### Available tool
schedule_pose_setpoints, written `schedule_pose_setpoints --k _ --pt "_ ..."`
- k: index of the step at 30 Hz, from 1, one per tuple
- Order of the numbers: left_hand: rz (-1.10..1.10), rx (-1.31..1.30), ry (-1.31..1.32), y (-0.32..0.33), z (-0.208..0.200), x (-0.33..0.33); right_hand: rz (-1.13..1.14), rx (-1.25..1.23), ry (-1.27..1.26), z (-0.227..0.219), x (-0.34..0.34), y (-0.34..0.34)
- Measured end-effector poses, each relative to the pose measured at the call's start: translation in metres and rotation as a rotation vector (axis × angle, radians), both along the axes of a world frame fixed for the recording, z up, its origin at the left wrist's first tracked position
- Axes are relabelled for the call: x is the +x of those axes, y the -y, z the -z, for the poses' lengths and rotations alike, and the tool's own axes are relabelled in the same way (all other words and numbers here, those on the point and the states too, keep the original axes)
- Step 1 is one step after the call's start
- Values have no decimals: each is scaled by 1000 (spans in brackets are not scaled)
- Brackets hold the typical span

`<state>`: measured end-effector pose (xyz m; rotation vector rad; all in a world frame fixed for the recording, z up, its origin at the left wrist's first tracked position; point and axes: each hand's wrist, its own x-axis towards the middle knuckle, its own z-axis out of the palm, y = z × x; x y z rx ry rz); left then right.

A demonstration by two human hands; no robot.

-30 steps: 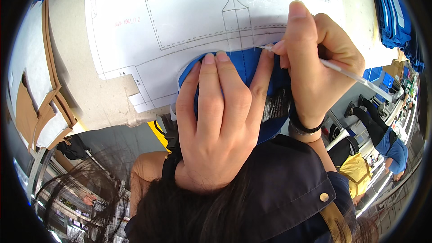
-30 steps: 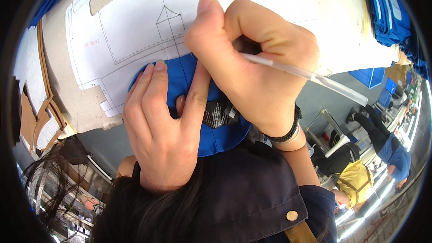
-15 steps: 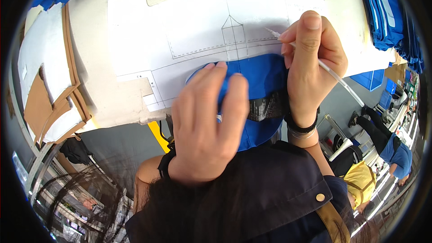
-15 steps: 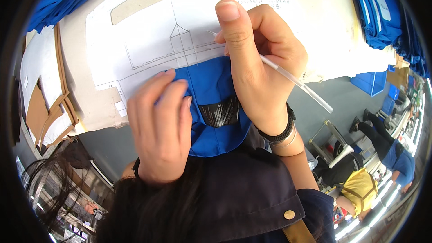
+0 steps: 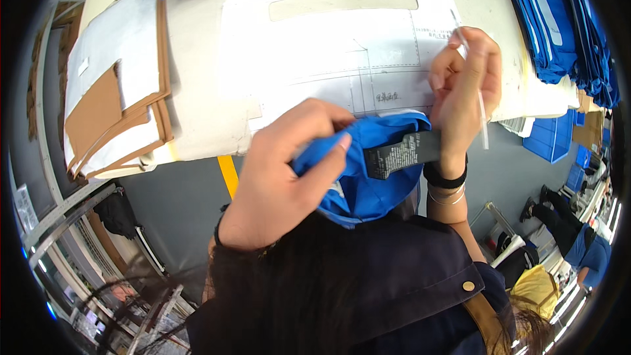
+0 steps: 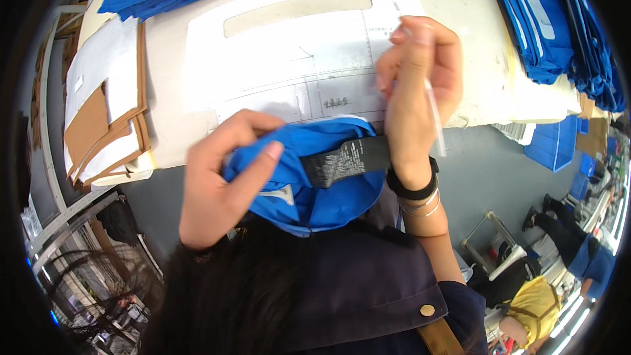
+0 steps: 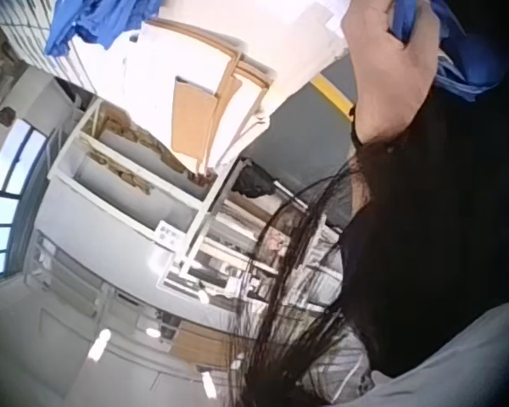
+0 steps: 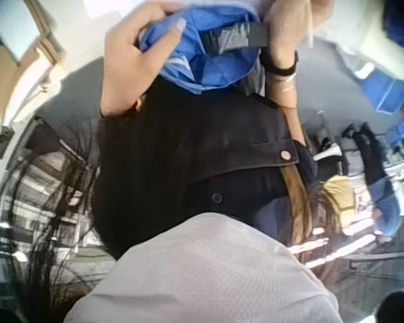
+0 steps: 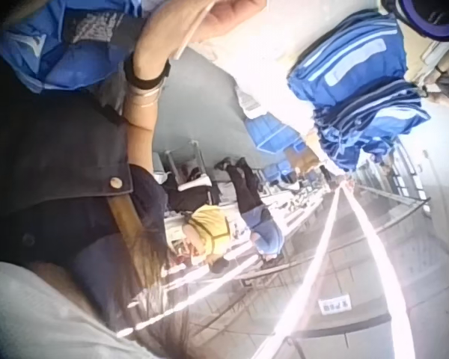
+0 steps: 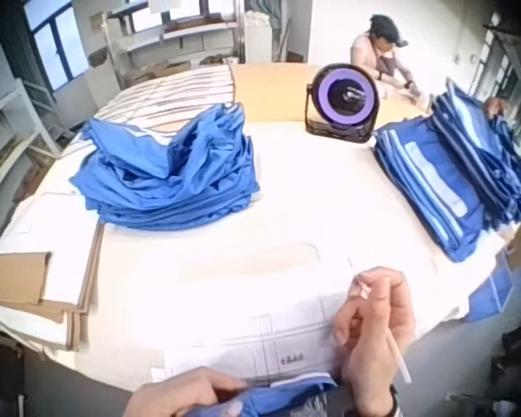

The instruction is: Tracing pattern lines onto blue garment pieces using a plastic stencil and a marking pen on a workshop table.

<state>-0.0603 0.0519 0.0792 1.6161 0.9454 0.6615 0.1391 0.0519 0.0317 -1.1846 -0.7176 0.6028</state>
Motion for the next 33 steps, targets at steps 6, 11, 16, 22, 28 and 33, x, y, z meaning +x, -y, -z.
schedule_pose_setpoints --k 6,11,16,22,28,33 --pt "-606 -330 553 -26 -33 -21 -70 66 263 -14 14 31" --pt "-770 -232 682 -35 -15 -16 -398 69 557 -3 12 51" --pt "-759 -253 624 -26 -9 -10 -501 -48 673 -6 -15 54" --pt "-568 -477 783 -11 -18 18 -432 -53 471 -11 -35 45" --pt "-404 -553 834 -2 -19 28 -317 -64 120 -4 -39 48" --pt "-364 -425 899 7 -20 27 -257 -37 -229 -12 -35 47"
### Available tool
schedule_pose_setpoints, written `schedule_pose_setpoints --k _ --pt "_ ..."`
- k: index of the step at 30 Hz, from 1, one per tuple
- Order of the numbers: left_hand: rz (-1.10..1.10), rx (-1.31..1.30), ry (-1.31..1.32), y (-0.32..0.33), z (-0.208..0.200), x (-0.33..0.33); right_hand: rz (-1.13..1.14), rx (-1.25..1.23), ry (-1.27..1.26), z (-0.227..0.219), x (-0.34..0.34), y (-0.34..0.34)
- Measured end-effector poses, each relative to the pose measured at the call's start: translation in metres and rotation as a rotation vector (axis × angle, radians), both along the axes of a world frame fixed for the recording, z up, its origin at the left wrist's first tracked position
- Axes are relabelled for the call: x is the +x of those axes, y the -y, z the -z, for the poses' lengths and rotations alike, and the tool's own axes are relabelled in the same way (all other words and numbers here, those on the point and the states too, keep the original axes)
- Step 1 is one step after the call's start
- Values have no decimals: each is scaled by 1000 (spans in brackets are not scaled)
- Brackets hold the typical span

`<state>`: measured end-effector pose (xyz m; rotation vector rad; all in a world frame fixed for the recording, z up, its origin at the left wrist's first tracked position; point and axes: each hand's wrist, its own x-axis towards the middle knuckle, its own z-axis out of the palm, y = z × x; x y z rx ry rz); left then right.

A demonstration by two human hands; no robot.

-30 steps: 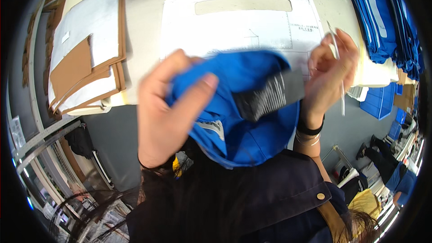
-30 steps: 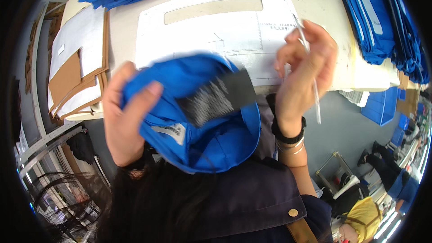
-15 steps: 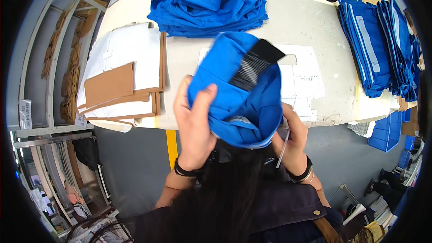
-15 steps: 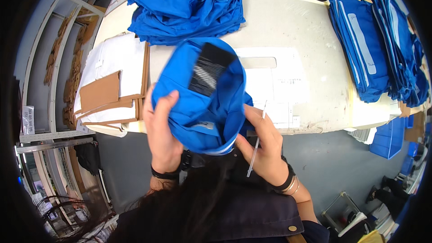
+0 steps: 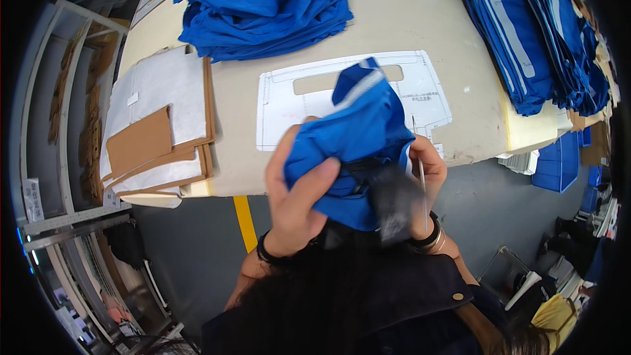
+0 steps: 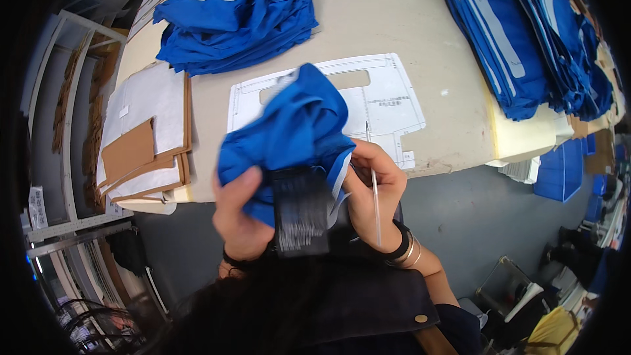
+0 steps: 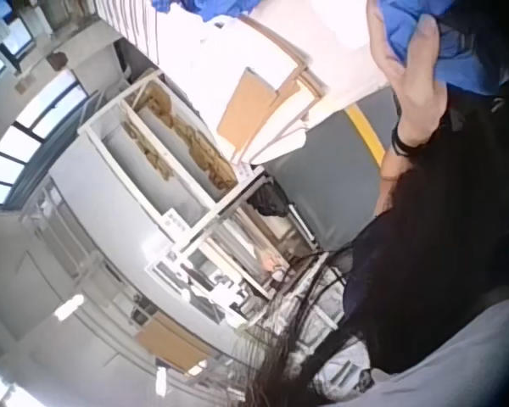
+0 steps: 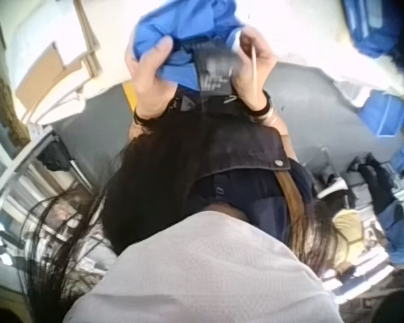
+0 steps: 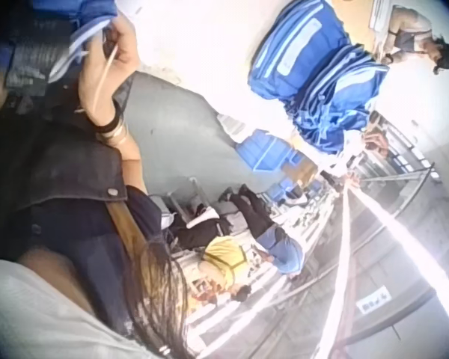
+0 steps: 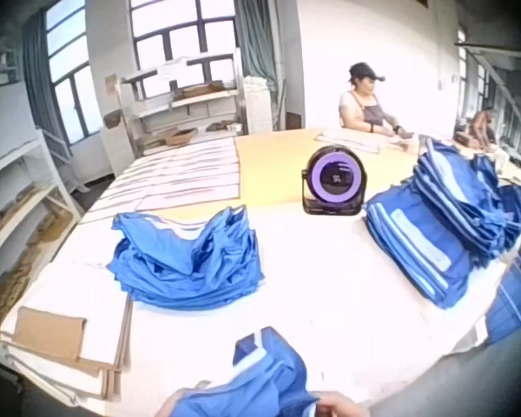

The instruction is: Tracing pattern lines onto blue garment pieces using a plastic stencil and a marking pen on a workshop table.

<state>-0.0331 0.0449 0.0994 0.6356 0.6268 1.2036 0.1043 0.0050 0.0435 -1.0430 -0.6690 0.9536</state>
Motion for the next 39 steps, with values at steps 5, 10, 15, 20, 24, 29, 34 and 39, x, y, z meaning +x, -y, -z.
schedule_pose_setpoints --k 5,10,15,20,24,29,34,39 --pt "-230 260 -230 11 14 -29 77 -4 -117 8 16 -3" --pt "-752 927 -505 4 33 -48 72 98 -195 2 18 -5" --pt "-572 1085 -775 -12 2 -60 224 109 -231 -4 28 -11" --pt "-199 783 -985 -19 -6 -59 474 67 405 -3 40 -7" --pt "-93 834 -1054 -23 -32 -66 495 265 567 8 37 -18" --pt "-36 987 -1120 -40 -82 -70 268 60 506 -21 40 -28" --pt "-375 1227 -1007 -115 -129 -59 127 173 433 -28 40 -32" --pt "-207 858 -701 -226 -117 -82 143 117 456 -26 46 -20"
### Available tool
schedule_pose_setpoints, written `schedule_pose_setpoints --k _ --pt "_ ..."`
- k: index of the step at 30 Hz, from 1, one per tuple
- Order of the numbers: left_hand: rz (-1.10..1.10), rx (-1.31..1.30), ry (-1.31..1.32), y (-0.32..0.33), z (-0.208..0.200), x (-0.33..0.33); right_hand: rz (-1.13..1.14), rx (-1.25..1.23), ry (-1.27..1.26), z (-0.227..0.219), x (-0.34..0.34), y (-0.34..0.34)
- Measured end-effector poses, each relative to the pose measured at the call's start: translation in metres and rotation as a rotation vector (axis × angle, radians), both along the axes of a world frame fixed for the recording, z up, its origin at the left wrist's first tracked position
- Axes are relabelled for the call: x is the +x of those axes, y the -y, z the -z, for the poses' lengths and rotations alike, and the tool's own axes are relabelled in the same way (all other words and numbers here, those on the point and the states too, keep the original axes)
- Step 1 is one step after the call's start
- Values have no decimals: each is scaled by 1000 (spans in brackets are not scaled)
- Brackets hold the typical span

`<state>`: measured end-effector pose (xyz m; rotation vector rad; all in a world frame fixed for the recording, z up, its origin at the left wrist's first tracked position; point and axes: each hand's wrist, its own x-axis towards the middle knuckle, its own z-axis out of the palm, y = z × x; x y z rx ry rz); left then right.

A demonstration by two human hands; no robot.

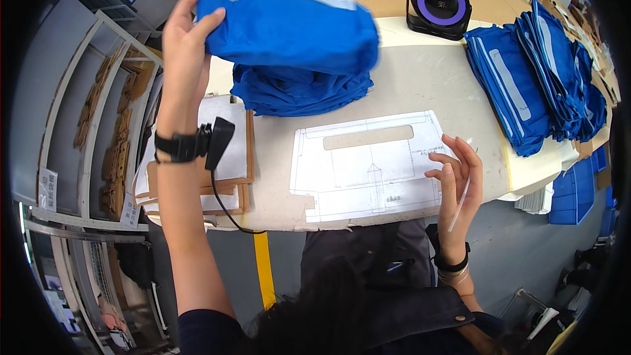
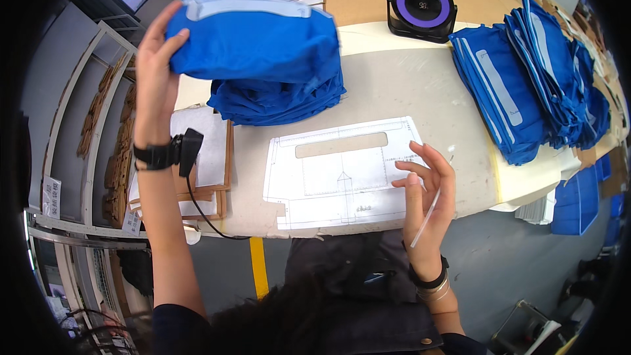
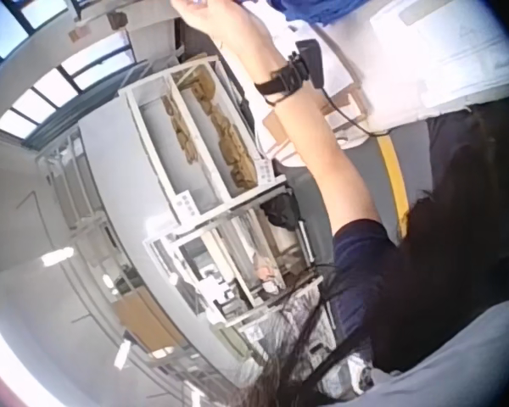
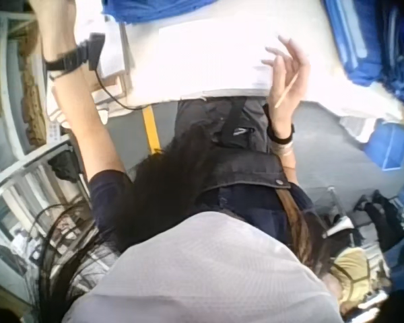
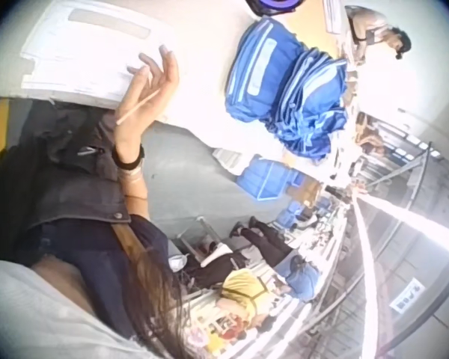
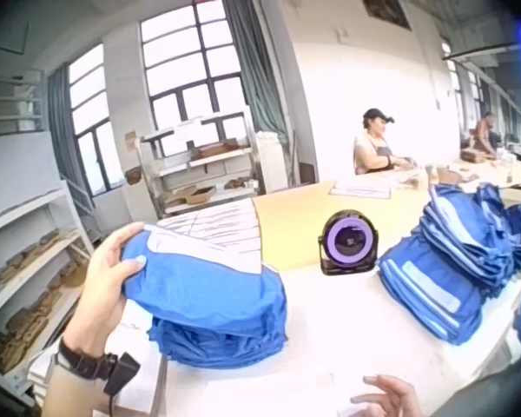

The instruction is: Tracing pattern lines onto blue garment pieces using a plastic stencil and a marking pen on a workshop table.

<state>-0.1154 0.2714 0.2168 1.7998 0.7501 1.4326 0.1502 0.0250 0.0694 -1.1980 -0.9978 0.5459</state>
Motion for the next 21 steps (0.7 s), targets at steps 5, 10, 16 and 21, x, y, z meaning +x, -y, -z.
schedule_pose_setpoints --k 5,10,16,21 --pt "-193 -397 -266 -68 67 -54 68 -31 -12 9 15 11" --pt "-483 -691 -388 -60 71 -35 78 -80 21 14 26 16" --pt "-329 -489 -346 -65 68 -45 27 -86 -15 14 20 12" --pt "-365 -251 -246 -31 37 -17 12 -85 -19 16 18 9"
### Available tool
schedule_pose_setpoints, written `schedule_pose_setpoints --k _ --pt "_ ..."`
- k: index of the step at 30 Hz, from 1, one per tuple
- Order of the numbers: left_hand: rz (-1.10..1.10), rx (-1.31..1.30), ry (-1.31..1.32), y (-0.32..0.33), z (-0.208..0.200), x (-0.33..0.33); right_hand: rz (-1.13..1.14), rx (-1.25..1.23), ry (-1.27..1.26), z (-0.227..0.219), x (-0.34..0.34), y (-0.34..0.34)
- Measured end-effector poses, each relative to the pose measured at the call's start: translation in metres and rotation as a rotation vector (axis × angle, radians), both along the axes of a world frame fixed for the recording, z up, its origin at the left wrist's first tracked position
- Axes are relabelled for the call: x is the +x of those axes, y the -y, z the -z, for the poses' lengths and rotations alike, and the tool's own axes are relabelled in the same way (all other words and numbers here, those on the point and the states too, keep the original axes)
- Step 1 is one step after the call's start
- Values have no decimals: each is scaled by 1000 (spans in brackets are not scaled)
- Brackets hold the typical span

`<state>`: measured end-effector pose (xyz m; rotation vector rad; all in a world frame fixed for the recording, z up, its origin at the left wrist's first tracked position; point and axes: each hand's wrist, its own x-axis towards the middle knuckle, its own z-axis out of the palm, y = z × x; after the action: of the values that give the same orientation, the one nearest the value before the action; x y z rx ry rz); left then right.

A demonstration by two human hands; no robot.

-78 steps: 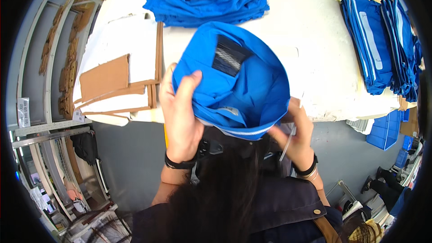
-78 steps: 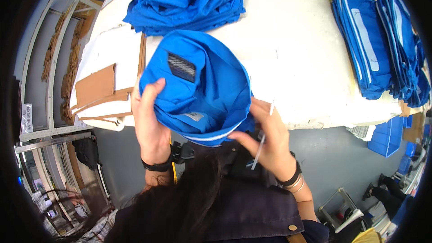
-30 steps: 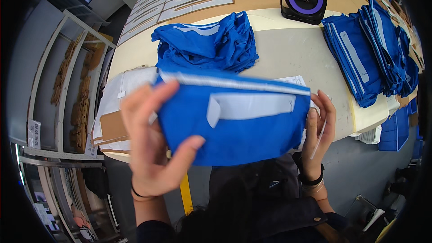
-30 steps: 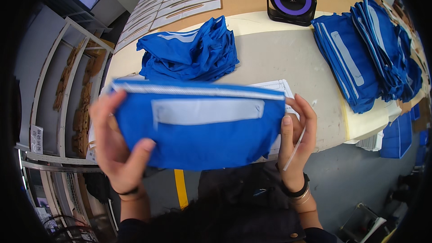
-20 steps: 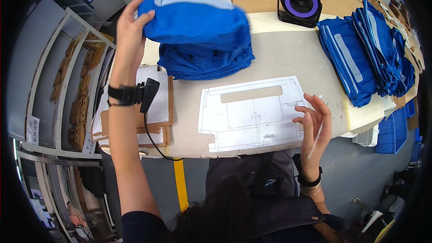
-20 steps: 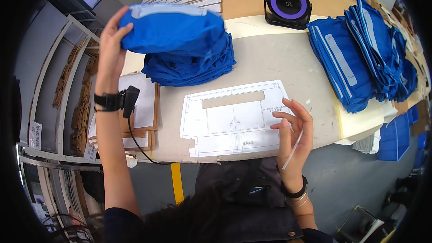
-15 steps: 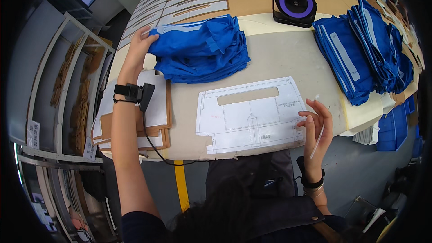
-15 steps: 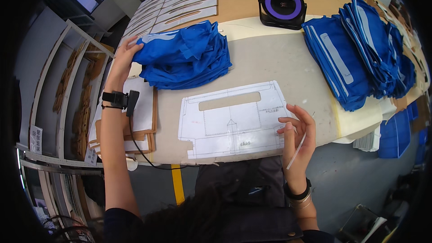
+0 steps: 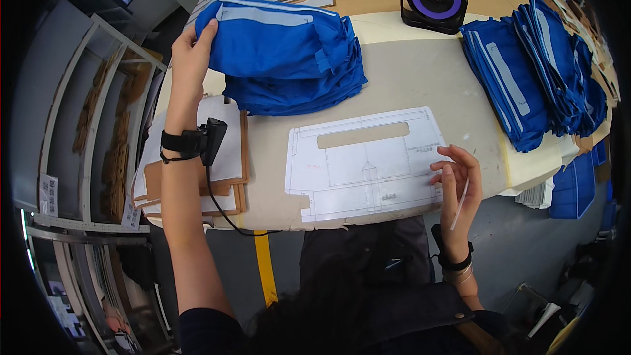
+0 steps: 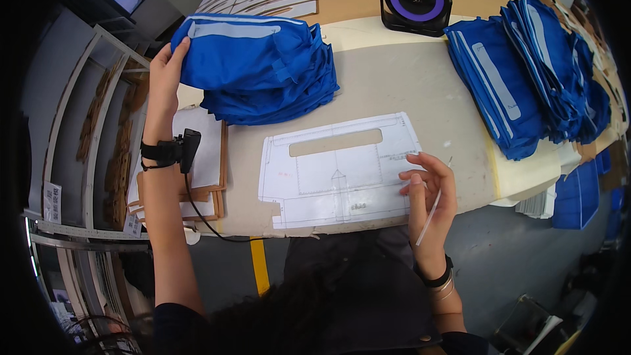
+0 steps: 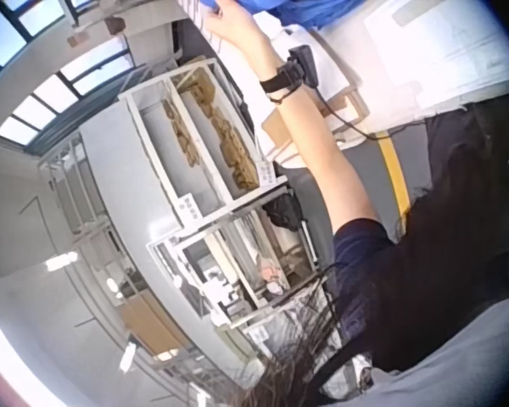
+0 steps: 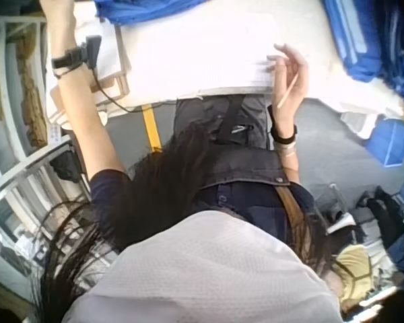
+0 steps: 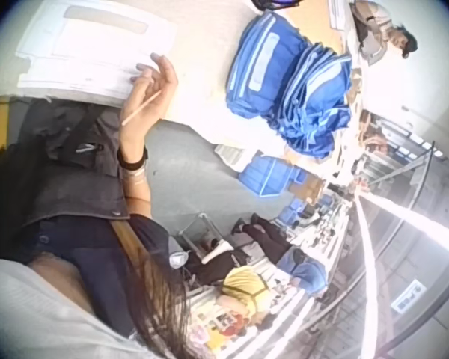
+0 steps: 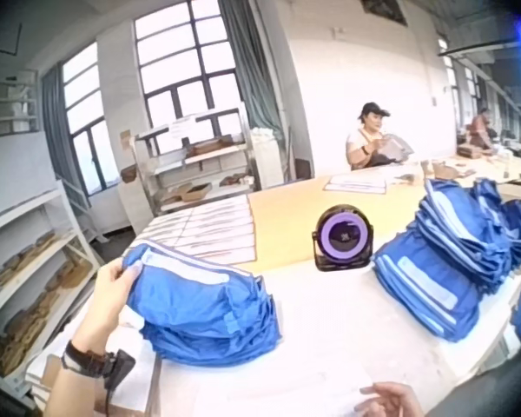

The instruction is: Tracing pattern lines onto blue garment pieces using a plastic stencil and a marking pen on a workshop table.

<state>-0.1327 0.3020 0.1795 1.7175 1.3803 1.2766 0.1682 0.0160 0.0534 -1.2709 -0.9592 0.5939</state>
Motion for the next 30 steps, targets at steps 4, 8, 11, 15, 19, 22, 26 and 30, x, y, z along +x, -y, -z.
schedule_pose_setpoints --k 4,8,11,15,19,22,26,30 --pt "101 -101 167 7 -9 15 1 -12 -18 3 -2 -1" --pt "68 -298 -111 -9 -8 12 -13 -17 -28 0 -6 -1" --pt "31 -425 -279 -24 10 1 -21 -24 -49 2 -5 1" --pt "64 -475 -57 -41 17 -25 -20 -18 -57 5 -4 2" --pt "255 -277 259 -14 -31 15 -8 -42 -56 7 0 1" --pt "400 -123 288 1 -67 43 -9 -42 -66 4 -2 0" --pt "572 -67 606 25 -102 87 9 -44 -70 3 -6 -2" --pt "436 -110 596 -20 -79 51 10 -31 -81 -1 -8 2"
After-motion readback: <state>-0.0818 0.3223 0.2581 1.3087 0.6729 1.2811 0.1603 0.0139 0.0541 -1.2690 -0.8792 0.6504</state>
